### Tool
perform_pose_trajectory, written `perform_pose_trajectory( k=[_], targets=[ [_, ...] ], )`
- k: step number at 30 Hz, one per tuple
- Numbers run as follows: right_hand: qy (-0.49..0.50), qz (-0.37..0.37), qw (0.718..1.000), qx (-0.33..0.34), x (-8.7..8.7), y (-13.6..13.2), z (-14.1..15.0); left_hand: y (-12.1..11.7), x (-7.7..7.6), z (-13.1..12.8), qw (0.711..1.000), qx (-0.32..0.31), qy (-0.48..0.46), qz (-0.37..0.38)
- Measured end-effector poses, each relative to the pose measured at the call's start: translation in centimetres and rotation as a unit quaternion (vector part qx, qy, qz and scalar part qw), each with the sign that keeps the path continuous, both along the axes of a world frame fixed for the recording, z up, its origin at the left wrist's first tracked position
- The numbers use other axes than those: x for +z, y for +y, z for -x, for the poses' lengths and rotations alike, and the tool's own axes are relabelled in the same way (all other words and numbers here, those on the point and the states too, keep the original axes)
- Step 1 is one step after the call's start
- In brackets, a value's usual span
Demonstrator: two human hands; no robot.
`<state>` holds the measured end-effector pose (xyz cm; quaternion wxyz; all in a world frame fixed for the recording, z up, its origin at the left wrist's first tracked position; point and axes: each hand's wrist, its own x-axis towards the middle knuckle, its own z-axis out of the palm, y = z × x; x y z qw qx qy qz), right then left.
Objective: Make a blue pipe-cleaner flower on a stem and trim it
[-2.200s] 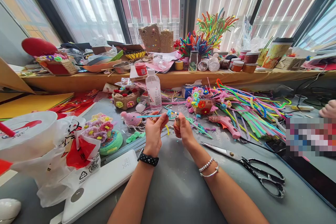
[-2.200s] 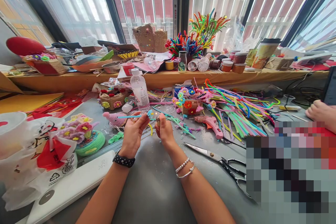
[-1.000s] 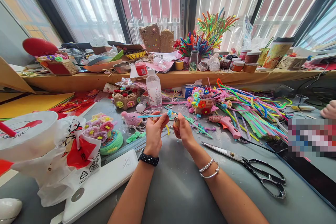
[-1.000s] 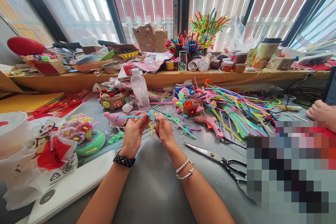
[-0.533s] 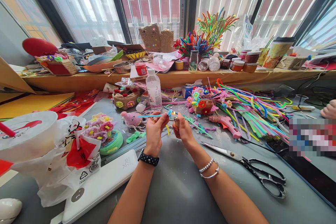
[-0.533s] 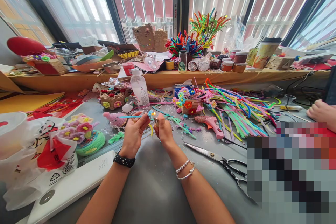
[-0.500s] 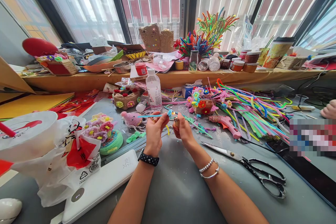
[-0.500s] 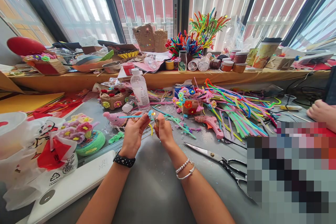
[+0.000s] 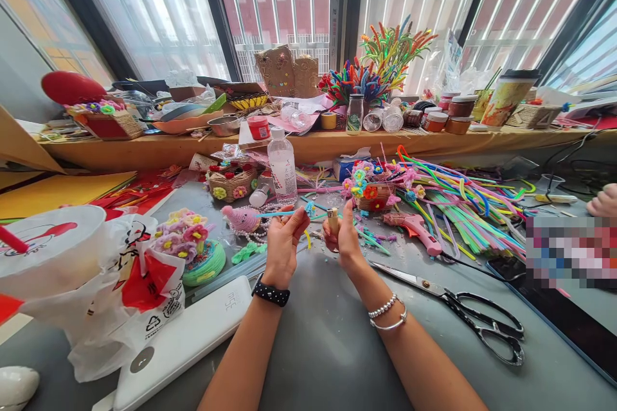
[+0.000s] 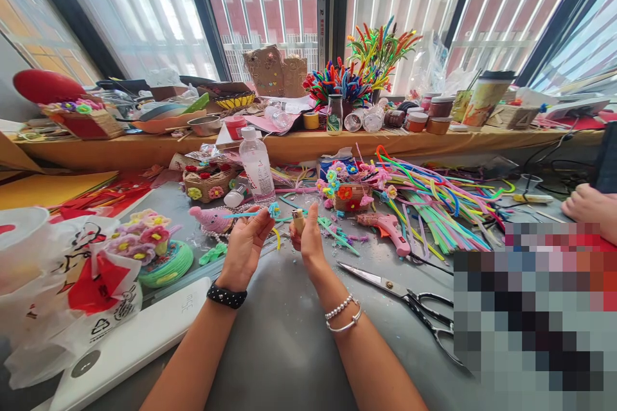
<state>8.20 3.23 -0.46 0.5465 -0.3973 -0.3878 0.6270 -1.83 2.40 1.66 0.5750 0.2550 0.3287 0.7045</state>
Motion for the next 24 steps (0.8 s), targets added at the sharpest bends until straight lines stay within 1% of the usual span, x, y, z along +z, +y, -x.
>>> perform_pose_trajectory(
  k=[2, 4, 6, 8, 10, 12, 16, 20, 24],
  targets=[
    [0.009, -0.009, 0.999, -0.033, 0.1, 0.0, -0.3, 0.1, 0.0, 0.2, 1.000, -0.023, -0.018, 0.011],
    [-0.019, -0.021, 0.996, -0.086, 0.1, 0.1, -0.5, 0.1, 0.0, 0.4, 0.999, -0.043, -0.025, 0.019],
    [-0.134, -0.048, 0.981, -0.133, 0.0, 0.2, -0.8, 0.2, -0.1, 0.6, 0.998, -0.059, -0.029, 0.021],
    [-0.282, -0.081, 0.944, -0.154, -0.1, 0.4, -1.1, 0.3, -0.1, 0.7, 0.997, -0.071, -0.032, 0.018],
    [-0.386, -0.106, 0.903, -0.160, -0.3, 0.6, -1.4, 0.4, 0.0, 0.8, 0.997, -0.073, -0.031, 0.010],
    [-0.436, -0.115, 0.878, -0.163, -0.5, 0.8, -1.9, 0.4, 0.1, 0.8, 0.998, -0.062, -0.024, 0.001],
    [-0.543, -0.123, 0.817, -0.152, -0.6, 0.8, -2.8, 0.2, 0.4, 0.8, 0.999, -0.033, 0.004, -0.014],
    [-0.629, -0.100, 0.758, -0.142, -0.6, 0.6, -3.3, -0.3, 0.7, 0.6, 0.997, -0.058, 0.050, -0.028],
    [-0.688, -0.080, 0.706, -0.150, -0.1, 0.4, -3.3, -0.5, 0.9, 0.5, 0.991, -0.078, 0.104, -0.030]
  ],
)
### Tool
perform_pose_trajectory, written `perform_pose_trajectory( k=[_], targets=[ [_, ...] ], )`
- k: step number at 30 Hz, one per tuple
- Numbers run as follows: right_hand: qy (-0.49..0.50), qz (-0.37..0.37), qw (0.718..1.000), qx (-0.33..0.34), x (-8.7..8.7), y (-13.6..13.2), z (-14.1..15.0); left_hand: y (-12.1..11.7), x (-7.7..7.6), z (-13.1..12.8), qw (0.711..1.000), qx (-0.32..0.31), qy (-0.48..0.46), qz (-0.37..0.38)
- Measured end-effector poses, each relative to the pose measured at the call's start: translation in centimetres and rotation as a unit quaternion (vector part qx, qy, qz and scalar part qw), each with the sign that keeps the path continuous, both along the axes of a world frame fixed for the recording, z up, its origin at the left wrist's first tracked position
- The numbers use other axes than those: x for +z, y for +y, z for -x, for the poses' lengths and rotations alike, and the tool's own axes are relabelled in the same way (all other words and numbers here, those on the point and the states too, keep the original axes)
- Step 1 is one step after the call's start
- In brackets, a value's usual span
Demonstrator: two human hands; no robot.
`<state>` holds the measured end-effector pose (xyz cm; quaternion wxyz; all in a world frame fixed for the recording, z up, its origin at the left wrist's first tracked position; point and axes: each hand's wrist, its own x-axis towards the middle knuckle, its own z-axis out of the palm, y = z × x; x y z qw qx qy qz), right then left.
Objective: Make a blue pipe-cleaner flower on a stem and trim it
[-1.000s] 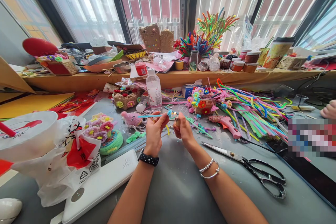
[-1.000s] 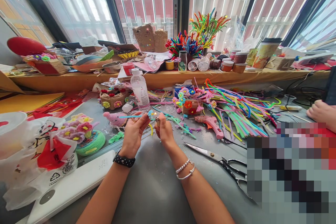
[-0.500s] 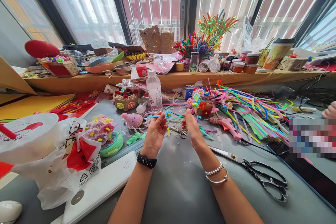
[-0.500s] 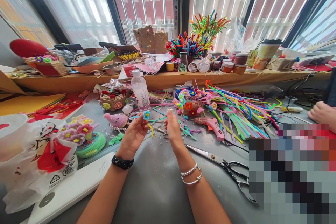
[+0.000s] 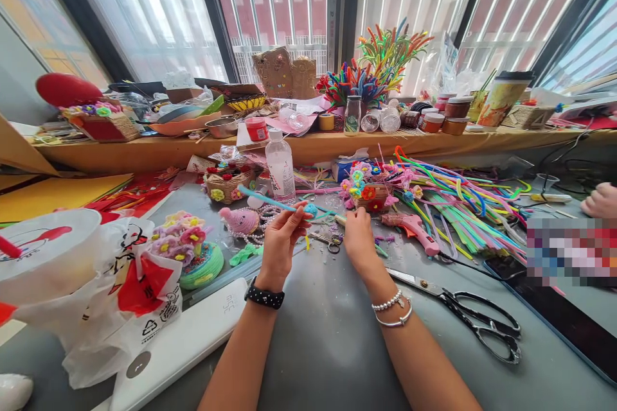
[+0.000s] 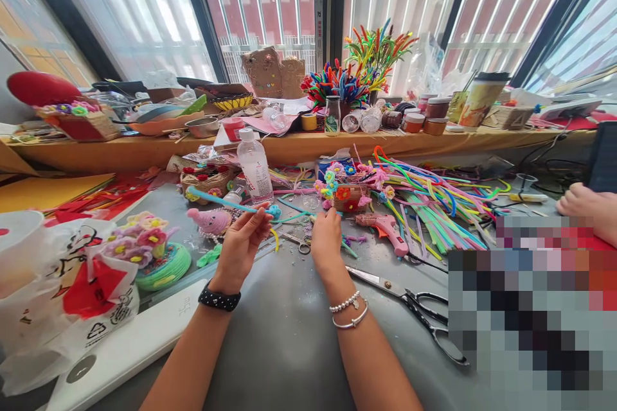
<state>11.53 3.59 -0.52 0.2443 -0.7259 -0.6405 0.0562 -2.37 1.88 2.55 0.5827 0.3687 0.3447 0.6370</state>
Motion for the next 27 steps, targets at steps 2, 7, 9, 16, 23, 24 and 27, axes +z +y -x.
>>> perform_pose_trajectory(
  k=[2, 7, 9, 16, 23, 24, 27],
  targets=[
    [-0.028, 0.004, 1.000, 0.003, 0.3, -0.2, 0.0, 0.0, 0.0, -0.1, 1.000, 0.002, 0.022, -0.006],
    [-0.069, 0.044, 0.993, 0.089, 0.5, -1.0, 0.3, 0.0, -0.4, -0.4, 0.997, 0.000, 0.066, -0.032],
    [-0.080, 0.058, 0.989, 0.110, 0.5, -1.3, 0.5, 0.1, -0.5, -0.5, 0.996, 0.000, 0.089, -0.030],
    [-0.082, 0.071, 0.983, 0.150, 0.4, -2.0, 1.1, 0.3, -0.7, -0.5, 0.987, 0.049, 0.146, -0.033],
    [-0.010, 0.030, 0.996, 0.089, 0.7, -1.4, 0.5, 0.4, -0.4, -0.5, 0.992, 0.046, 0.109, -0.054],
    [0.005, 0.020, 0.997, 0.081, 0.8, -1.5, 0.1, 0.4, -0.3, -0.5, 0.992, 0.045, 0.103, -0.053],
    [0.050, -0.011, 0.996, 0.073, 1.1, -1.8, -1.1, 0.3, -0.2, -0.6, 0.993, 0.043, 0.103, -0.042]
  ],
)
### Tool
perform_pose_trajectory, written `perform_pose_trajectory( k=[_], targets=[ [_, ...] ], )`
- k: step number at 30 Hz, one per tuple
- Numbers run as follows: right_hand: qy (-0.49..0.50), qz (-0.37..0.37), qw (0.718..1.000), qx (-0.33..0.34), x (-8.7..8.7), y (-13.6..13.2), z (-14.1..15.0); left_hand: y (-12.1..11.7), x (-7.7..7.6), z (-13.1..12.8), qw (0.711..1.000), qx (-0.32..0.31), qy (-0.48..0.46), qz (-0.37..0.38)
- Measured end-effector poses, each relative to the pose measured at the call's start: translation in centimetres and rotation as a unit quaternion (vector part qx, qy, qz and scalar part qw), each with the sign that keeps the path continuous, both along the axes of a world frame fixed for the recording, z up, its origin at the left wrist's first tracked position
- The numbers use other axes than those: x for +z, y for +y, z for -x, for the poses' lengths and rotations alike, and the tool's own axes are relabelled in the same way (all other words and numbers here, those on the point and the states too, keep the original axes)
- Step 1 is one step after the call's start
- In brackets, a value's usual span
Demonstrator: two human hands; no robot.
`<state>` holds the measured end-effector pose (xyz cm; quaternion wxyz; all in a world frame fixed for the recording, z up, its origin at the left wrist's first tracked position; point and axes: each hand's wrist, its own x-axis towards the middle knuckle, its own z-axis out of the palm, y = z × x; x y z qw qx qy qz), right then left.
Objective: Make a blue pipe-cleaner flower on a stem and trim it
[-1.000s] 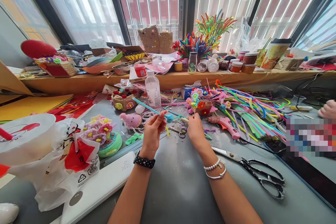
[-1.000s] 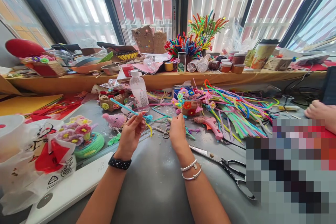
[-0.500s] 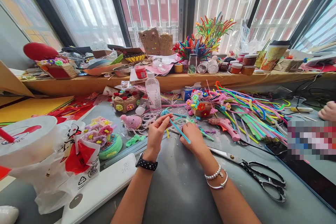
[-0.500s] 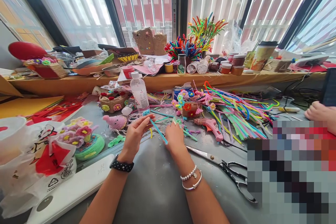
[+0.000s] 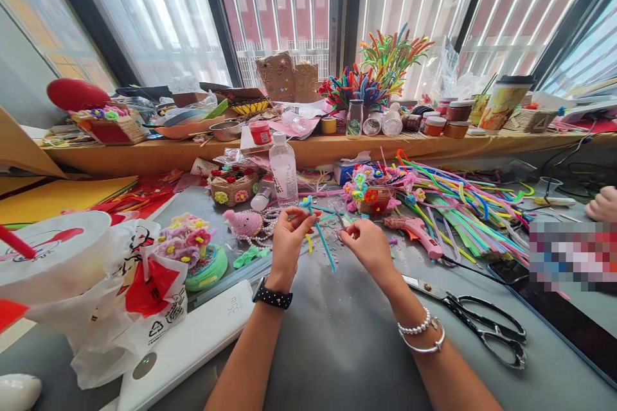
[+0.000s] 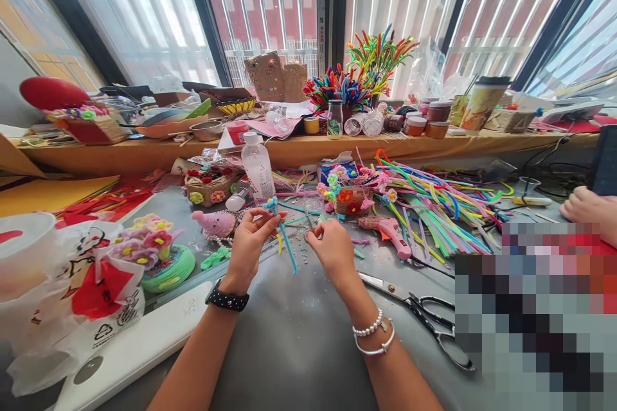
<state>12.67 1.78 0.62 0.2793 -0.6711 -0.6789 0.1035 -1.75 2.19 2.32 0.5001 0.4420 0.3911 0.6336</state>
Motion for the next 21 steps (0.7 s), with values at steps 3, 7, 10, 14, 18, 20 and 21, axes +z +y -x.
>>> perform_pose_trajectory(
  k=[3, 7, 10, 14, 18, 20, 21],
  targets=[
    [0.113, -0.028, 0.993, 0.031, -0.2, -0.8, -1.1, -0.1, 0.0, 0.0, 1.000, -0.003, 0.004, 0.006],
    [0.284, -0.024, 0.952, 0.108, -0.9, -2.2, -1.5, -0.1, -0.1, -0.1, 1.000, -0.016, -0.012, 0.018],
    [0.345, 0.007, 0.927, 0.145, -1.4, -3.2, -1.0, -0.1, 0.0, -0.1, 0.998, -0.027, -0.036, 0.038],
    [0.378, 0.034, 0.910, 0.168, -1.4, -3.9, -0.4, -0.3, 0.0, -0.3, 0.996, -0.032, -0.070, 0.051],
    [0.377, 0.077, 0.900, 0.205, -1.2, -4.0, -0.3, -0.3, -0.2, -0.4, 0.994, -0.033, -0.097, 0.044],
    [0.381, 0.090, 0.895, 0.213, -1.2, -4.0, -0.3, -0.3, -0.3, -0.4, 0.993, -0.028, -0.110, 0.039],
    [0.383, 0.096, 0.894, 0.212, -1.2, -3.9, -0.4, -0.3, -0.3, -0.4, 0.992, -0.024, -0.116, 0.035]
  ],
)
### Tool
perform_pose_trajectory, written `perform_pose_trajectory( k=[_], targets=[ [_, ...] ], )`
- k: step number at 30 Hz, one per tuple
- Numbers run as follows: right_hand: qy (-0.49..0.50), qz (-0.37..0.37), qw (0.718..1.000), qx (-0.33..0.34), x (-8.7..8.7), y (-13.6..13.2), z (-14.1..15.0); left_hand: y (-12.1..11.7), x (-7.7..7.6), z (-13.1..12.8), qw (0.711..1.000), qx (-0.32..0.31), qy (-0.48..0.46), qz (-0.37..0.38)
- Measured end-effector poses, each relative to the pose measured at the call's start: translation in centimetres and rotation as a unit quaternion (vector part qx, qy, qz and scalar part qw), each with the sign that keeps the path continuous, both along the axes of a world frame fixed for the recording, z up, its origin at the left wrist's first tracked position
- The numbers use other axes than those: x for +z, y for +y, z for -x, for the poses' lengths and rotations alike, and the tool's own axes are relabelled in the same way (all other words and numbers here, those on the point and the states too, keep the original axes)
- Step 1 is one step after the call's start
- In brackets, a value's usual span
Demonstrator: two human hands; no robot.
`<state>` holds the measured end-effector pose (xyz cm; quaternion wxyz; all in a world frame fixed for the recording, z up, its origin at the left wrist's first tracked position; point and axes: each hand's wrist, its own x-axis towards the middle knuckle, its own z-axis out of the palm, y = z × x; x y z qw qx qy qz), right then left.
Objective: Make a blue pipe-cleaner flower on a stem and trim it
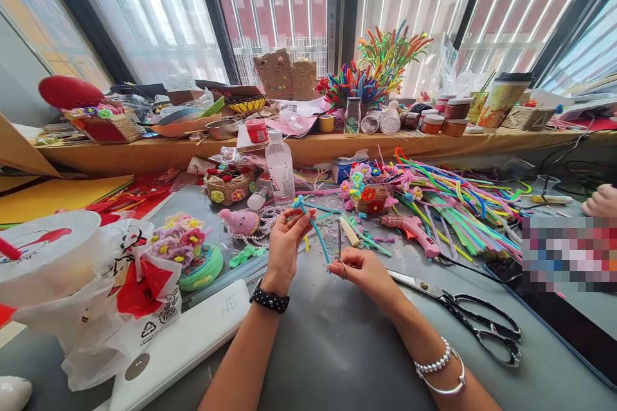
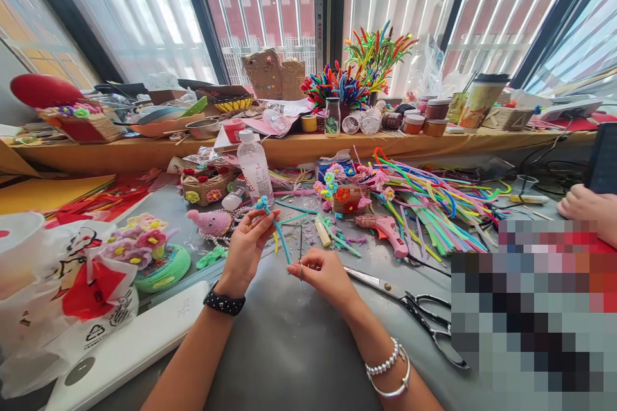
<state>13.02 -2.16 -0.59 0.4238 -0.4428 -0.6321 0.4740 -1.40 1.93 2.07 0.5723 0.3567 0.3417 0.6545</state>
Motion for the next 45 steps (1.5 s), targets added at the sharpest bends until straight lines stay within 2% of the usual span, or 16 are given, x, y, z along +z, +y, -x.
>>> perform_pose_trajectory(
  k=[6, 8, 12, 14, 18, 20, 26, 30, 37, 45],
  targets=[
    [0.021, 0.025, 0.999, -0.018, 0.1, 0.0, 0.1, -0.1, 0.2, -0.1, 1.000, 0.013, -0.010, -0.008],
    [0.043, 0.045, 0.998, -0.031, 0.3, 0.0, 0.1, -0.2, 0.1, -0.2, 1.000, -0.018, 0.011, -0.005],
    [0.085, 0.087, 0.992, -0.032, 0.2, 0.0, 0.0, -0.6, 0.0, -0.6, 0.986, -0.123, 0.109, 0.017],
    [0.108, 0.106, 0.988, -0.039, -0.1, 0.2, -0.2, -0.7, -0.1, -0.8, 0.978, -0.141, 0.149, 0.025],
    [0.172, 0.143, 0.969, -0.106, -0.9, 0.8, -0.5, -0.6, -0.2, -0.8, 0.977, -0.103, 0.183, 0.032],
    [0.166, 0.142, 0.969, -0.118, -1.2, 1.0, -0.5, -0.5, -0.2, -0.8, 0.977, -0.094, 0.190, 0.028],
    [0.097, 0.120, 0.986, -0.067, -0.9, 0.6, -0.3, -0.5, -0.1, -0.9, 0.976, -0.082, 0.202, 0.018],
    [0.073, 0.112, 0.988, -0.074, -0.5, 0.4, -0.2, -0.6, 0.0, -0.9, 0.973, -0.075, 0.219, 0.007],
    [0.089, 0.121, 0.987, -0.059, -0.6, 0.5, -0.4, -0.7, 0.0, -0.8, 0.966, -0.074, 0.247, -0.006],
    [0.101, 0.138, 0.983, -0.072, -0.8, 0.7, -0.2, -0.6, -0.2, -0.8, 0.960, -0.060, 0.270, -0.033]
  ],
)
